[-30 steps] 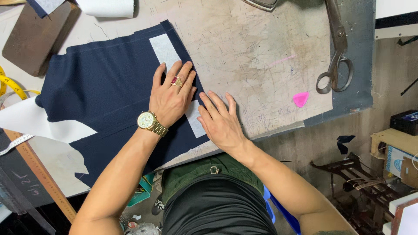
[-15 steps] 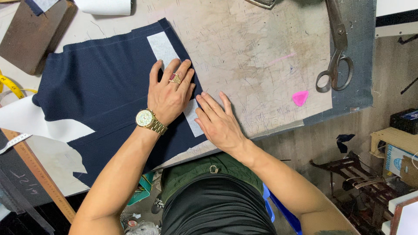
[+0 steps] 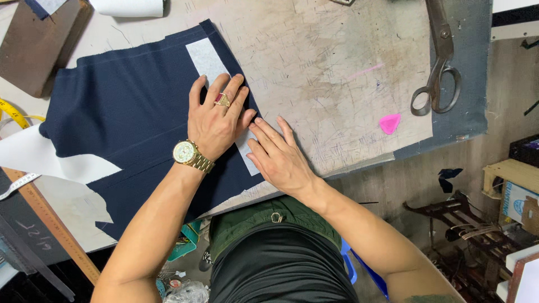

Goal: The person measures a piece of blue fabric with a tape measure, applies white adhesive strips to the edges, presses them with a steam iron and a wooden block, and then cuts the fabric using shears.

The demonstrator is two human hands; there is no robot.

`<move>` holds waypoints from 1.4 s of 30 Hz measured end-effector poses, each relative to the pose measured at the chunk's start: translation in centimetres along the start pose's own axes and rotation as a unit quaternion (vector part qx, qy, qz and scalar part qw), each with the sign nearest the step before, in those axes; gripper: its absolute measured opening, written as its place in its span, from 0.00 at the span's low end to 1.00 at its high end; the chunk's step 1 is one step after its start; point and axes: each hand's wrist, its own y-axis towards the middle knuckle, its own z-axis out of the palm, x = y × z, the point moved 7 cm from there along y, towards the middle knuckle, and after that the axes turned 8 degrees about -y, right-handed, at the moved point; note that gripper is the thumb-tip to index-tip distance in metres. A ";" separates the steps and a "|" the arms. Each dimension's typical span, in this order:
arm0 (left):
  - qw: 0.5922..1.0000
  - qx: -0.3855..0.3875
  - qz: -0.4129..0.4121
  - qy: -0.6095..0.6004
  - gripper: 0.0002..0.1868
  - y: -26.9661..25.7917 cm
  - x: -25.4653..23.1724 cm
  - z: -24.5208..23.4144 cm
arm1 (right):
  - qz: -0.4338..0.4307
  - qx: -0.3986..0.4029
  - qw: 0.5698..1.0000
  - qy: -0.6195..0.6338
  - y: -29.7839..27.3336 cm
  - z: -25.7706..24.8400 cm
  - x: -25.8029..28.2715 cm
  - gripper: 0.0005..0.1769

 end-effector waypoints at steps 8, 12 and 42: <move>1.000 0.008 0.000 0.011 0.18 0.5 -0.3 -0.6 | 0.007 0.009 1.000 0.007 0.0 0.0 0.1 0.14; 1.000 0.014 -0.003 0.013 0.18 0.6 -0.2 -0.6 | 0.006 0.013 1.000 0.003 -0.2 0.3 0.0 0.14; 0.996 0.011 -0.082 -0.016 0.11 0.6 0.2 -1.1 | 0.007 0.029 0.999 0.011 -0.3 0.0 0.0 0.15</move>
